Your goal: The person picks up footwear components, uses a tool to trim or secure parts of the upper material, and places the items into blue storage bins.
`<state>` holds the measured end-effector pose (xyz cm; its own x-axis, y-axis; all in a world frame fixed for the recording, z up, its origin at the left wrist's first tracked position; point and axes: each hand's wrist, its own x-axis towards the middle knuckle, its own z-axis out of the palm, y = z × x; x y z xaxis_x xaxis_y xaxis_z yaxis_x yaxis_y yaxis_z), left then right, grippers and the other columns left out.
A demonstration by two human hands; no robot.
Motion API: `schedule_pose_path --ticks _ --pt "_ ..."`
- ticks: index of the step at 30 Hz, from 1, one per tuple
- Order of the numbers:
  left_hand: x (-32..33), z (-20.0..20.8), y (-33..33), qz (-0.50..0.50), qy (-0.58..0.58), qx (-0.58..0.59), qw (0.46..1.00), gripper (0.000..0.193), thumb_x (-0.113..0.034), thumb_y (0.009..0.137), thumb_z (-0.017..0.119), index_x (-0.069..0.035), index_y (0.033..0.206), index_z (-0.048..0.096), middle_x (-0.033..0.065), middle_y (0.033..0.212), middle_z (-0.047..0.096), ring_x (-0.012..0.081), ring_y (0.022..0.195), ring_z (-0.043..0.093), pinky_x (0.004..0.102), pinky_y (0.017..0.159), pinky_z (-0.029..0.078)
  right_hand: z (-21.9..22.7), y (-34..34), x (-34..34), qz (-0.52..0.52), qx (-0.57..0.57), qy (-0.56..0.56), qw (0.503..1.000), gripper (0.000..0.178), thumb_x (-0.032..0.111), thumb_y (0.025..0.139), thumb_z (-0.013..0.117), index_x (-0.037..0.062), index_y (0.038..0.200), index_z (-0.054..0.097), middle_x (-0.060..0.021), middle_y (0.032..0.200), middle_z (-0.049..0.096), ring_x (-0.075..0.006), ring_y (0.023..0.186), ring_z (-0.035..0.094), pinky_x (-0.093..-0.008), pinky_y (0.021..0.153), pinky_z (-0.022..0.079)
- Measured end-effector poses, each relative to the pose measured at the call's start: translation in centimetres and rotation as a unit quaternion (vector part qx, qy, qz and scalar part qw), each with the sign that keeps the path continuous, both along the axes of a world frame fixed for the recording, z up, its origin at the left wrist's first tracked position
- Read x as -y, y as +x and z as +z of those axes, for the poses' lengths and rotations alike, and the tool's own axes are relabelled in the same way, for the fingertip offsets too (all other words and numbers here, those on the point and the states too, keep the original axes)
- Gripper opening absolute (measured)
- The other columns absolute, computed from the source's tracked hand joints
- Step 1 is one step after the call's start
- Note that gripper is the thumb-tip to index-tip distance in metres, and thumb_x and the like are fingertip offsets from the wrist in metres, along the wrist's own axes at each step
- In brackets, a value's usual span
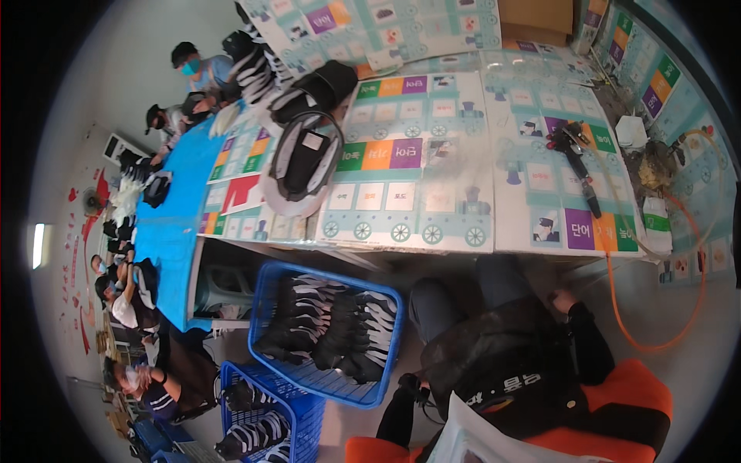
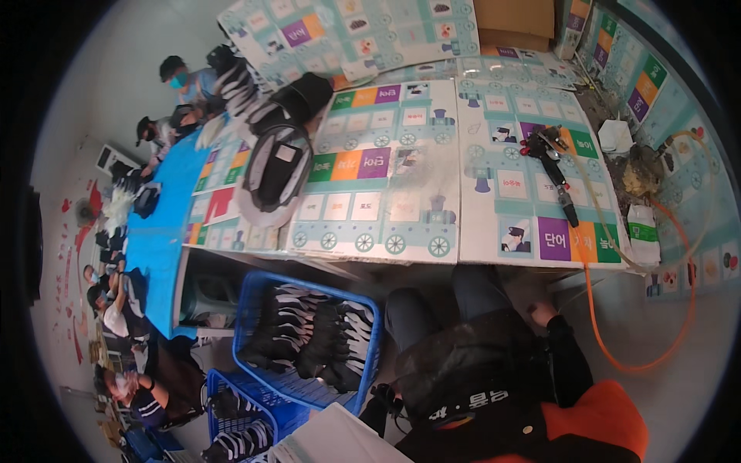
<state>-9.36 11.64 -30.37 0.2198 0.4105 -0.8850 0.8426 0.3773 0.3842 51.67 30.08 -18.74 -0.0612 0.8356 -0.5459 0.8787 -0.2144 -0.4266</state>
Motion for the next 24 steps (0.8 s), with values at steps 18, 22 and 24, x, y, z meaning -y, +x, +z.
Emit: schedule_pose_path --ticks 18,22,24 --pt "1.6 -2.5 1.3 -0.017 -0.065 0.05 0.996 0.029 -0.024 0.088 0.069 -0.007 0.111 0.072 0.0133 0.093 0.074 0.0287 0.083 0.074 0.0448 0.068 0.06 -0.2 -10.0 -1.7 0.078 0.013 0.01 0.997 0.037 0.027 0.098 0.061 0.0048 0.126 0.069 -0.0247 0.123 0.07 -0.0396 0.111 0.068 -0.0489 0.096 0.053" --pt "4.4 -3.4 1.3 0.038 -0.089 0.093 0.991 0.027 -0.021 0.088 0.069 -0.007 0.111 0.071 0.0127 0.09 0.074 0.0276 0.081 0.074 0.0438 0.067 0.06 -2.1 -11.4 -4.1 0.132 0.006 0.008 0.991 0.038 0.028 0.099 0.06 0.0046 0.128 0.069 -0.0247 0.124 0.07 -0.0398 0.113 0.067 -0.0489 0.097 0.052" --pt "5.4 -3.8 2.3 0.055 -0.094 0.125 0.986 0.026 -0.02 0.088 0.069 -0.006 0.11 0.071 0.0124 0.089 0.074 0.0271 0.08 0.074 0.0433 0.066 0.06 -2.7 -11.9 -4.8 0.153 0.006 -0.004 0.988 0.038 0.028 0.099 0.06 0.0045 0.128 0.068 -0.0247 0.125 0.069 -0.0398 0.114 0.067 -0.0489 0.098 0.052"
